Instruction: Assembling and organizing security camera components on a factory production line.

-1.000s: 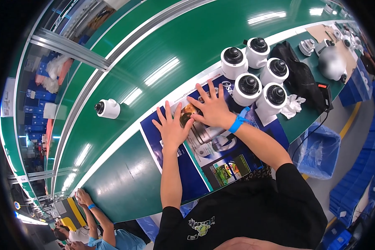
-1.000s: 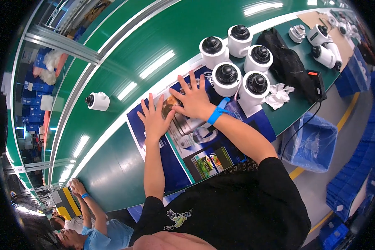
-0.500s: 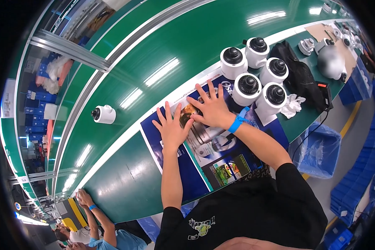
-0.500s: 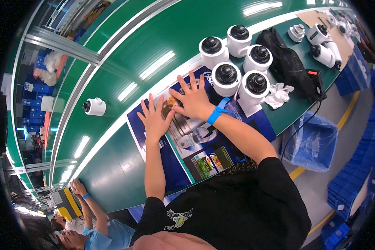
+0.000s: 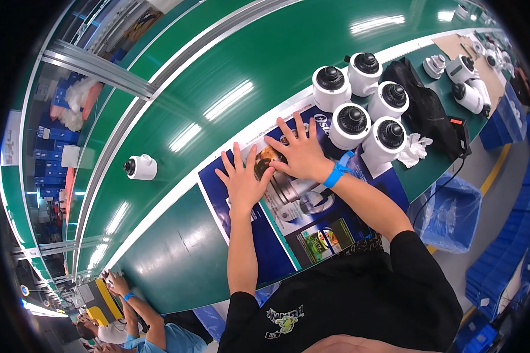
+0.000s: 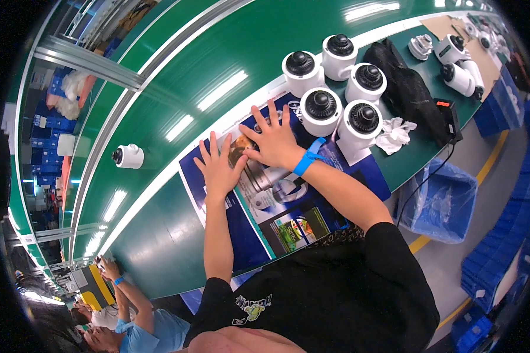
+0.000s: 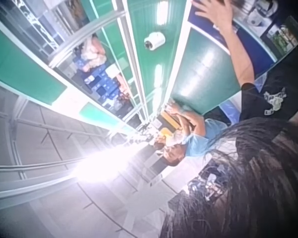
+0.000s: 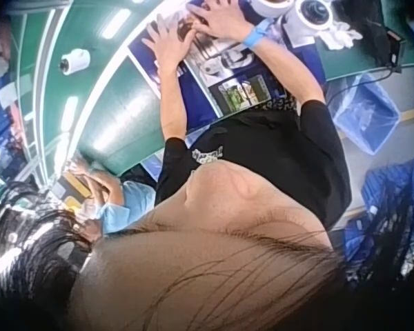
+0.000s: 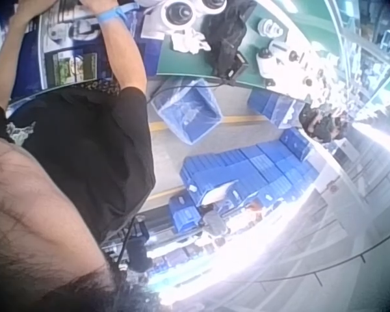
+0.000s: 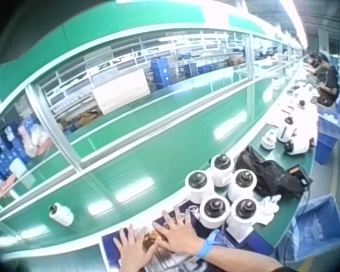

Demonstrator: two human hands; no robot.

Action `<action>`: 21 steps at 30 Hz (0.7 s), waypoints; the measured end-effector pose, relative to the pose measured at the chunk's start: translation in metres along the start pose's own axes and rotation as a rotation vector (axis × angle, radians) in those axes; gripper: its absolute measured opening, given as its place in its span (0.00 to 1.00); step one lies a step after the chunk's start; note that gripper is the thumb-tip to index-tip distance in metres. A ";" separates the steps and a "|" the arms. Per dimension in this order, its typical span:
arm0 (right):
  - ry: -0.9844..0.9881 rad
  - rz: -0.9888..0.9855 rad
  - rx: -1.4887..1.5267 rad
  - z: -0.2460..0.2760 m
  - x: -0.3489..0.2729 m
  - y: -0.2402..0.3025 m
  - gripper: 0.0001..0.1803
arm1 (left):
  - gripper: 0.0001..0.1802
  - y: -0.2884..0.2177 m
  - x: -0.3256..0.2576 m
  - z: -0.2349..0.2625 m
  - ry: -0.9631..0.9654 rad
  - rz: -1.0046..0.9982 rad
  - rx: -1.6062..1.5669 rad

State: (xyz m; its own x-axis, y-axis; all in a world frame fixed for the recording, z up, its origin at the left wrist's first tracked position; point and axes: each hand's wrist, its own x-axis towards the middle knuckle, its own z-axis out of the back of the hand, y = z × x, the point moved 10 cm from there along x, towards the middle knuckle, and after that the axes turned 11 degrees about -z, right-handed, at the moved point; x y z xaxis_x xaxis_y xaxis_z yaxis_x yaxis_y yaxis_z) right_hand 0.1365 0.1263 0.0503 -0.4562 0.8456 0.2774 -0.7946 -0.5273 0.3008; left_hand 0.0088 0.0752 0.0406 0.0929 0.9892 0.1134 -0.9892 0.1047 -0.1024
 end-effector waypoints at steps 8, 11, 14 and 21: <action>-0.008 -0.003 -0.004 0.001 0.000 0.000 0.33 | 0.39 0.000 0.000 0.000 -0.006 -0.004 -0.006; 0.001 -0.002 -0.006 0.000 0.000 0.000 0.33 | 0.39 -0.001 0.000 0.000 -0.001 -0.004 -0.006; -0.009 0.003 -0.008 0.001 0.000 0.000 0.33 | 0.39 0.000 0.000 0.000 0.001 -0.003 -0.004; -0.017 0.008 -0.017 0.003 0.000 0.001 0.32 | 0.39 0.000 0.000 -0.002 0.005 0.000 -0.004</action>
State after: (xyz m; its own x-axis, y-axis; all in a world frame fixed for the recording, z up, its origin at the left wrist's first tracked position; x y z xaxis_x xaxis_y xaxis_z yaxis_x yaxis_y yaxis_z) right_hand 0.1371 0.1254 0.0534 -0.4561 0.8394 0.2955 -0.7977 -0.5328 0.2825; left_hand 0.0086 0.0758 0.0390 0.0934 0.9897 0.1082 -0.9887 0.1049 -0.1067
